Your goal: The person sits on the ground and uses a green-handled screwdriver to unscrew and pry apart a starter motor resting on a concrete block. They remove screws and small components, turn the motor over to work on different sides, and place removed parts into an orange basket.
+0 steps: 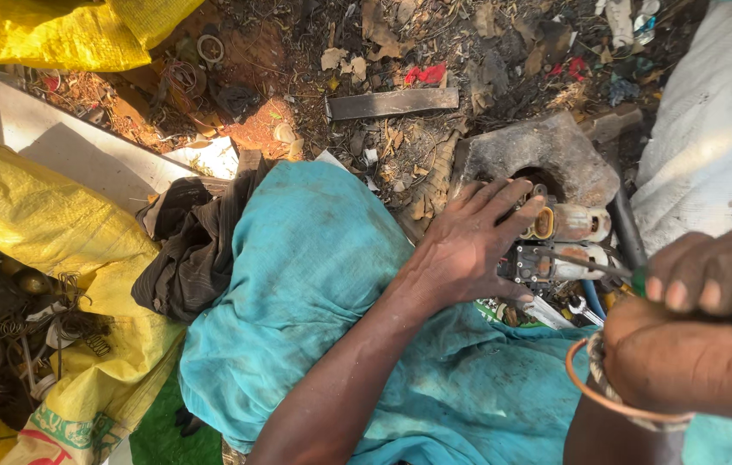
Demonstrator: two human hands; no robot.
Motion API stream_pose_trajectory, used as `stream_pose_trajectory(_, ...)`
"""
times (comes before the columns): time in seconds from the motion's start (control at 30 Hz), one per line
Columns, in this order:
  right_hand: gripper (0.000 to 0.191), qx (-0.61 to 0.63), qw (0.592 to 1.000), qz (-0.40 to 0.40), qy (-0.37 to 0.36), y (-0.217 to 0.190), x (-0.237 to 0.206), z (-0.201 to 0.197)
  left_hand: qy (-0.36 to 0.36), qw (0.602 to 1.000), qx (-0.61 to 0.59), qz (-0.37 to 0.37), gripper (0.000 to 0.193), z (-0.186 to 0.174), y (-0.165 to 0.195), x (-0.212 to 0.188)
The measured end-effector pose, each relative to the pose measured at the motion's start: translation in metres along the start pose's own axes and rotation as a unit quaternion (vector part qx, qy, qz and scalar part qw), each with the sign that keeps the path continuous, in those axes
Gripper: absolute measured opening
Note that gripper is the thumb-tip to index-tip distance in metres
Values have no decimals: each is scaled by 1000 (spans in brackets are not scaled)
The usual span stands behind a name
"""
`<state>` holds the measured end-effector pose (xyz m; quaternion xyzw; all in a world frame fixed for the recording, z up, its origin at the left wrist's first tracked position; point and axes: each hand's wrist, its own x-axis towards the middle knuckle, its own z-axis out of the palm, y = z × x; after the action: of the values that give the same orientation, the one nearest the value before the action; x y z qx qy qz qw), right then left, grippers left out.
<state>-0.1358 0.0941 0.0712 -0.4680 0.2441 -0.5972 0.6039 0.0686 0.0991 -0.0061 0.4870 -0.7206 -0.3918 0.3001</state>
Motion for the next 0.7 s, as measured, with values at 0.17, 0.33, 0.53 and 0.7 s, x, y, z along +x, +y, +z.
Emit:
stream_pose_trajectory(0.17,21,-19,993,36,-107,-25,21,14,-18,1000,-13,-14,114,-1,-1,5)
stream_pose_trajectory(0.33,17,-111,985,108,-70,-42,48,16,-6,1000,-15,-8,114,-11,6,9)
stream_pose_trajectory(0.53,16,-32,994,89,-47,-30,43,10,-10,1000,-4,-5,118,-7,5,8)
stream_pose_trajectory(0.7,19,-139,974,152,-92,-42,60,25,-9,1000,0,0,118,-7,4,10)
